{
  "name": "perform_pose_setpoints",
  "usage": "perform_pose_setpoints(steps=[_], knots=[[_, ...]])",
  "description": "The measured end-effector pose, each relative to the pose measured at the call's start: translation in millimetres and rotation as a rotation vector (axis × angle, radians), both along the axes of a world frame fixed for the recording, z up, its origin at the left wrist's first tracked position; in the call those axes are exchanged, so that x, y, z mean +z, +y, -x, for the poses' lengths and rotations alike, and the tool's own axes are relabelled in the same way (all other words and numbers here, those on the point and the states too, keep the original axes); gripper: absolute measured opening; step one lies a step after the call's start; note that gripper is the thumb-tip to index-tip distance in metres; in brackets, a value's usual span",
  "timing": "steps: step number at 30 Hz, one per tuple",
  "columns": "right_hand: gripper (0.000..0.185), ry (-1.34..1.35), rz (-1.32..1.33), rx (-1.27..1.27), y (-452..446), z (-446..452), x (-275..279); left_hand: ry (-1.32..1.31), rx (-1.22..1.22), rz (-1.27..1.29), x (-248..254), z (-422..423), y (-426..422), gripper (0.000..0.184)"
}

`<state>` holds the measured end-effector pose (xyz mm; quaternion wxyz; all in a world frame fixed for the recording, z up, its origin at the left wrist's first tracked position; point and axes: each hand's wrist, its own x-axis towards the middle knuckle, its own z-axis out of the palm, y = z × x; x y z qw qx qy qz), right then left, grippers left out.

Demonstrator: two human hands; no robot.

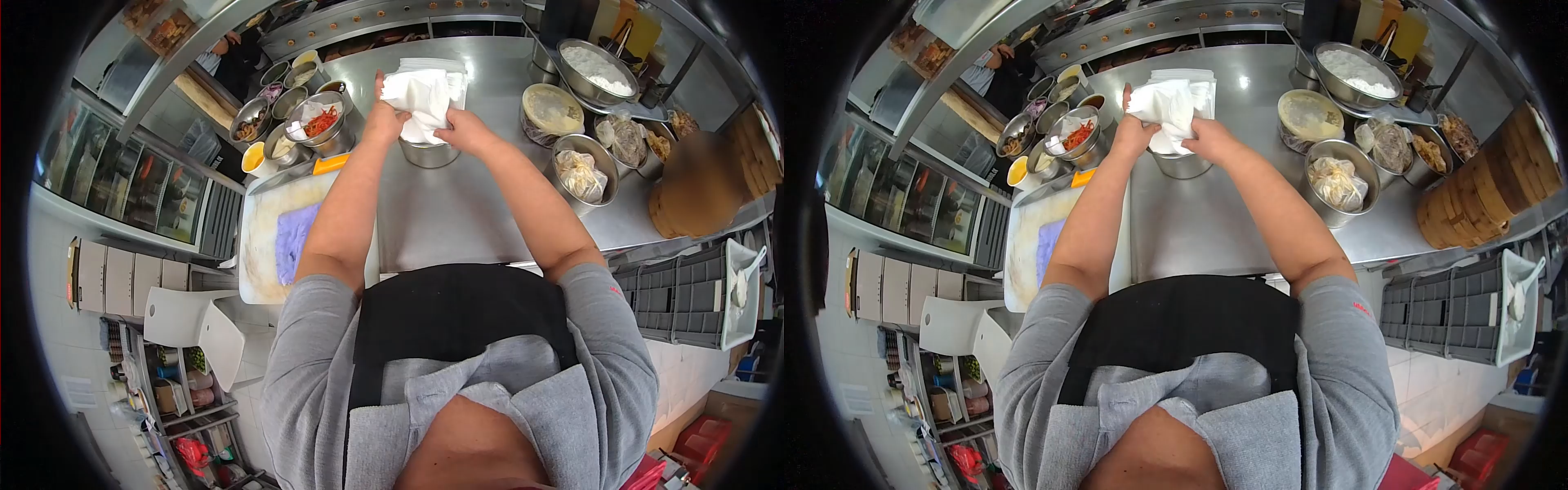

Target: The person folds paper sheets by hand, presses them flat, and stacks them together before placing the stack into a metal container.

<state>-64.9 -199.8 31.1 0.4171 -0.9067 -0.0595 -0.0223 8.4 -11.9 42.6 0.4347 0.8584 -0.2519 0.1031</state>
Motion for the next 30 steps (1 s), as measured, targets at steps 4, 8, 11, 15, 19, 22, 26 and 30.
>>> perform_pose_setpoints(steps=[4, 8, 11, 15, 19, 22, 26, 30], knots=[[0.036, -0.054, 0.357, -0.019, 15, -5, 16, -0.008, 0.021, -0.117, 1, 4, -2, 0.117], [0.04, -0.128, 0.457, -0.005, 32, -3, 38, -0.003, 0.098, -0.228, 1, 10, -8, 0.115], [0.044, -0.034, 0.232, 0.046, 27, 10, 56, -0.013, 0.127, -0.311, 0, 12, -3, 0.116], [0.046, 0.039, 0.303, 0.067, 5, 4, 18, -0.138, 0.193, -0.293, -8, 10, 10, 0.121], [0.037, -0.173, 0.261, -0.086, 16, 33, 9, 0.007, 0.25, -0.374, -3, 11, 2, 0.125], [0.03, -0.34, 0.328, -0.207, 24, 44, 11, -0.014, 0.257, -0.431, -2, 14, 1, 0.13], [0.024, -0.385, 0.438, -0.303, 10, 41, 10, -0.004, 0.203, -0.404, -5, 12, 10, 0.131], [0.022, -0.122, 0.389, -0.359, -5, 29, 20, 0.093, 0.191, -0.279, -19, 10, 12, 0.132]])
